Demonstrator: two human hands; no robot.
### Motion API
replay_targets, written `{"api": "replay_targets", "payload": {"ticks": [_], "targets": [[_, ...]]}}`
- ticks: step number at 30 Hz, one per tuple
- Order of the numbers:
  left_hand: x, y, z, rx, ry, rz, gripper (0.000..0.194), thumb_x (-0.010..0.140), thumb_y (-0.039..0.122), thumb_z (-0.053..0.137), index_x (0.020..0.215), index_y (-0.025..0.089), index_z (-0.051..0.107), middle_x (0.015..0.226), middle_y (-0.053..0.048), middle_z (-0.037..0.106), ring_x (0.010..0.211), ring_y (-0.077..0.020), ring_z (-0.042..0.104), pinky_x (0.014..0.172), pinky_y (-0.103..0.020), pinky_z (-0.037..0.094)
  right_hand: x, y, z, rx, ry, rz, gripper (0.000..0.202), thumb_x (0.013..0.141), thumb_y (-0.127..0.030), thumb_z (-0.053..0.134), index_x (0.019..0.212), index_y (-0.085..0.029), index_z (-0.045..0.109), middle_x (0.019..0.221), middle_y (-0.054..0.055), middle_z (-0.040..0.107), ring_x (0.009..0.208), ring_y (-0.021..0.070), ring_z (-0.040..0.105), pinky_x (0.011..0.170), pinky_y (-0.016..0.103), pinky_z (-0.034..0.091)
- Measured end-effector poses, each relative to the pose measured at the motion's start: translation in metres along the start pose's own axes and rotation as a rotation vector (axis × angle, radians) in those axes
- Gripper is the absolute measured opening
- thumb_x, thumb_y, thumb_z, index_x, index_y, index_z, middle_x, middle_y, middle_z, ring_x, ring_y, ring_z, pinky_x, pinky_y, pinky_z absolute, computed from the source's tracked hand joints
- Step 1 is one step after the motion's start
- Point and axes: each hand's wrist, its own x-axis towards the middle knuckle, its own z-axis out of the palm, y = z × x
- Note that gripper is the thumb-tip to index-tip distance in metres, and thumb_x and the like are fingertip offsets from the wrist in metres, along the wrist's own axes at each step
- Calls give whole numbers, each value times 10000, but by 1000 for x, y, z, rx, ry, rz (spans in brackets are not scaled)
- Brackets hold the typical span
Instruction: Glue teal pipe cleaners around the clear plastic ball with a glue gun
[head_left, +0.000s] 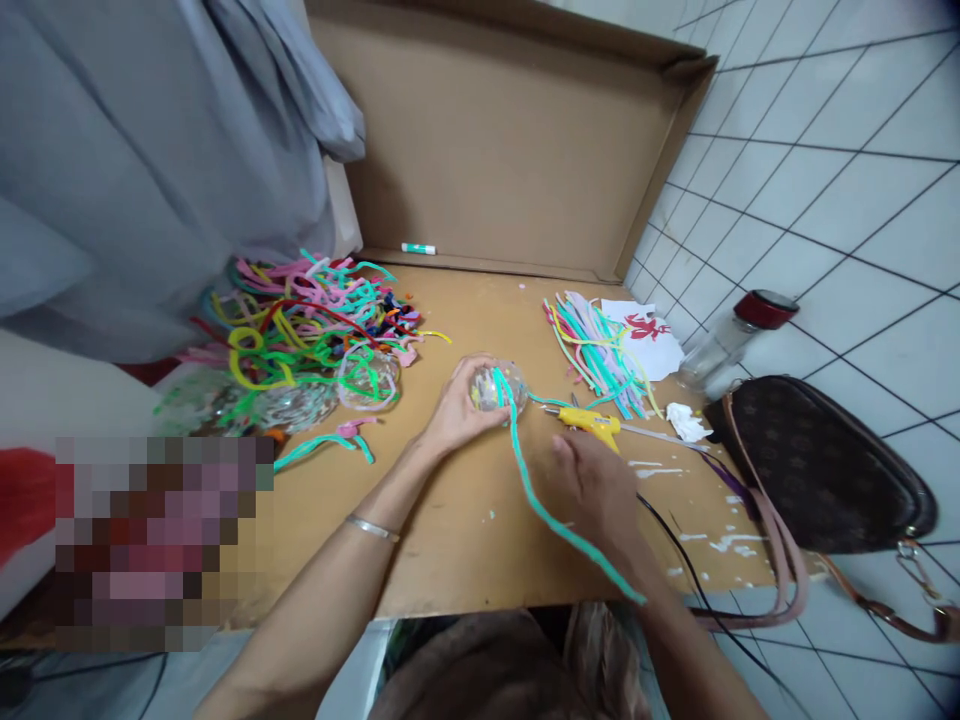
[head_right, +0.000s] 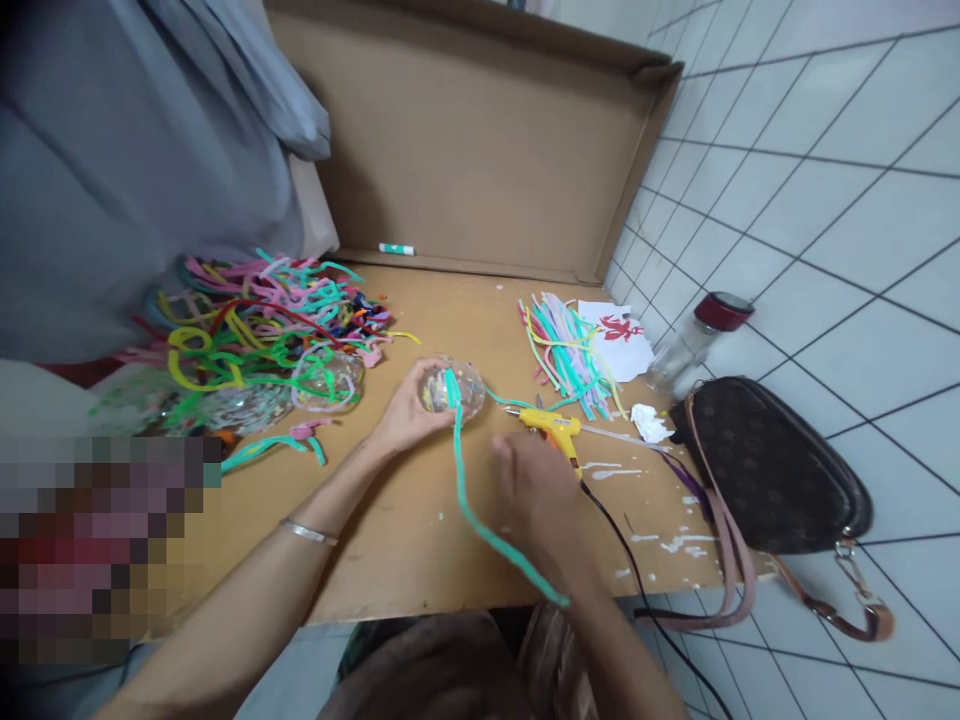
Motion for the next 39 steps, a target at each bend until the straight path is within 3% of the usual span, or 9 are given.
{"api": "replay_targets", "payload": {"ticks": [3, 6, 10, 13, 16, 20, 25, 30, 39], "targets": [[1, 0, -1, -17, 18, -5, 557, 607, 287, 777, 1083, 206, 502, 1170, -68, 572, 1108, -244, 555, 992, -412, 436, 10, 39, 2, -510, 197, 22, 409, 820, -566, 551, 687, -181, 567, 603, 82, 589, 519, 167, 537, 481, 274, 300], [1, 1, 0, -23, 15, -1, 556, 604, 311, 786, 1071, 202, 504, 1155, -75, 578, 1108, -242, 554, 997, -413, 427, 18, 62, 7, -689, 46, 147, 503, 742, -677, 566, 707, -176, 594, 600, 98, 614, 508, 200, 570, 463, 283, 313], [1, 2, 0, -20, 6, -17, 553, 605, 302, 782, 1073, 206, 503, 1160, -73, 580, 1110, -241, 554, 1006, -416, 417, 26, 61, 7, -631, -220, 395, 564, 774, -650, 517, 915, -117, 634, 869, 157, 686, 751, 259, 663, 568, 305, 407], [1, 3, -1, -22, 11, -28, 556, 592, 264, 780, 1073, 212, 506, 1172, -72, 577, 1110, -243, 556, 1002, -416, 422, 28, 55, 3, -586, -272, 507, 479, 812, -531, 509, 1002, -107, 626, 961, 160, 676, 870, 265, 652, 645, 304, 423], [2, 2, -2, -15, 25, -39, 557, 586, 239, 775, 1072, 214, 503, 1172, -71, 574, 1105, -243, 558, 997, -415, 427, 26, 56, 0, -544, -212, 529, 419, 810, -466, 507, 1014, -117, 617, 968, 151, 666, 857, 261, 635, 647, 311, 405], [2, 2, -2, -10, 32, -46, 557, 597, 281, 783, 1072, 214, 500, 1145, -72, 578, 1098, -242, 556, 996, -419, 426, 27, 53, -2, -449, 15, 506, 467, 759, -489, 533, 1045, -125, 593, 856, 118, 659, 768, 257, 607, 617, 310, 355], [1, 2, 0, -8, 25, -59, 572, 605, 318, 784, 1086, 200, 499, 1131, -72, 580, 1070, -233, 567, 976, -409, 435, 52, 32, 3, -319, 224, 414, 509, 729, -544, 547, 1035, -140, 591, 858, 112, 652, 763, 250, 575, 642, 311, 344], [2, 0, -1, 2, 36, -66, 578, 599, 314, 792, 1094, 204, 515, 1132, -67, 581, 1076, -232, 565, 969, -385, 434, 68, 23, 18, -235, 274, 377, 471, 722, -509, 545, 1016, -145, 599, 856, 118, 651, 761, 251, 559, 655, 320, 354], [2, 3, 2, 29, -24, -130, 579, 600, 339, 800, 1099, 203, 540, 1120, -62, 605, 1043, -230, 585, 956, -384, 448, 50, 31, 35, -193, 256, 297, 474, 703, -571, 518, 931, -161, 589, 806, 105, 634, 726, 238, 552, 623, 306, 348]]}}
